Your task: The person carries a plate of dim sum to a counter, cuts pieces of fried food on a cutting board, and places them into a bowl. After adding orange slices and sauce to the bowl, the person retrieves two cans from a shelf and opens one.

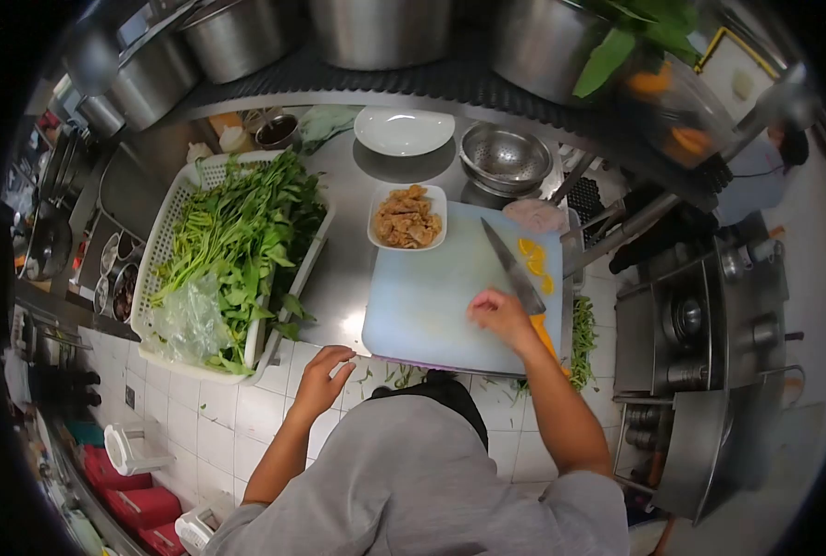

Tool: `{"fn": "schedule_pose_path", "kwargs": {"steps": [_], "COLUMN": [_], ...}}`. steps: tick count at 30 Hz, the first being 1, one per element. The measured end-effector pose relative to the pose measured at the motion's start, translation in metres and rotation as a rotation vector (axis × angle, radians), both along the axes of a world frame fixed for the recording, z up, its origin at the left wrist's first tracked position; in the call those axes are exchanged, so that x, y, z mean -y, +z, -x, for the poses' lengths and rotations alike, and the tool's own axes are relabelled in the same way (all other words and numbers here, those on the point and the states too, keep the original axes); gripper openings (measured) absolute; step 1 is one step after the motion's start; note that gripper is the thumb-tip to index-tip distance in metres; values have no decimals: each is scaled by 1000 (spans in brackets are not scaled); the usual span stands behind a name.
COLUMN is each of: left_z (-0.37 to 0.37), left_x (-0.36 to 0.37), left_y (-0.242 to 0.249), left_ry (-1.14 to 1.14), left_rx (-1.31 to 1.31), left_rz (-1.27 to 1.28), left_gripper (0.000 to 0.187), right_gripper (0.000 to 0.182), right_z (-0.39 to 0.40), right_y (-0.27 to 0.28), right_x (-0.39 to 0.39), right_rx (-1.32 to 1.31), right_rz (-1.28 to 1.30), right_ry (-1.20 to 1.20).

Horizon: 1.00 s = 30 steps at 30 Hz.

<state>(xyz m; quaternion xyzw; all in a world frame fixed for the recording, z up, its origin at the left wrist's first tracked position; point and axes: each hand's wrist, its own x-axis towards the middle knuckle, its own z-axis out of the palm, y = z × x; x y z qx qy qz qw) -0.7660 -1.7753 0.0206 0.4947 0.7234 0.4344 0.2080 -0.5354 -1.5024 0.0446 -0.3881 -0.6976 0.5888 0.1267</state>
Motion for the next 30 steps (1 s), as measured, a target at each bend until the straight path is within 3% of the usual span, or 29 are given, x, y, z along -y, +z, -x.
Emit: {"fn": "schedule_pose_path", "kwargs": {"steps": [4, 6, 8, 11, 12, 13, 15, 16, 17, 18, 19, 20, 21, 22, 24, 25, 27, 30], "left_z": [-1, 2, 10, 24, 25, 22, 15, 13, 15, 19, 22, 26, 28, 29, 31, 29, 27, 26], "left_x": [-27, -57, -103, -167, -181, -192, -202, -204, -206, -206, -208, -209, -208, -208, -214, -215, -219, -222], "left_y": [-5, 1, 16, 35, 37, 45, 56, 52, 48, 43, 36, 26, 18, 14, 11, 11, 11, 11], "left_ry": [21, 18, 23, 57, 68, 71, 111, 116, 144, 183, 208, 256, 300, 322, 310, 324, 341, 341], "left_rx": [-49, -159, -307, -339, -294, -300, -52, -48, -97, -147, -150, -268, -385, -388, -437, -443, -477, -485], "left_rz": [-30, -69, -132, -202, -243, -243, -215, -209, -225, -240, -241, -224, -199, -188, -180, -175, -117, -94], "left_gripper": [21, 22, 23, 23, 23, 23, 23, 23, 23, 23, 23, 26, 29, 29, 36, 36, 39, 39], "right_gripper": [12, 17, 21, 21, 17, 17, 25, 29, 23, 24, 25, 25, 20, 17, 17, 17, 19, 22], "right_z": [7, 8, 10, 2, 1, 1, 1, 1, 11, 12, 18, 37, 68, 94, 133, 148, 171, 199], "right_y": [73, 112, 149, 209, 216, 215, 212, 212, 209, 191, 168, 160, 139, 110, 58, 41, 16, -11], "right_x": [51, 66, 82, 91, 79, 71, 60, 54, 28, 25, 1, -32, -57, -90, -132, -142, -157, -173], "right_rx": [-166, -393, -791, -966, -874, -877, -1031, -1101, -1091, -1101, -889, -602, -499, -269, -178, -189, -168, -190], "right_rz": [419, 630, 746, 1018, 875, 874, 633, 511, 594, 652, 650, 299, -41, -359, -812, -809, -1069, -1130], "right_ry": [-24, 128, 367, 725, 984, 990, 1097, 1145, 1105, 703, 374, 239, 115, 97, 165, 178, 402, 558]}}
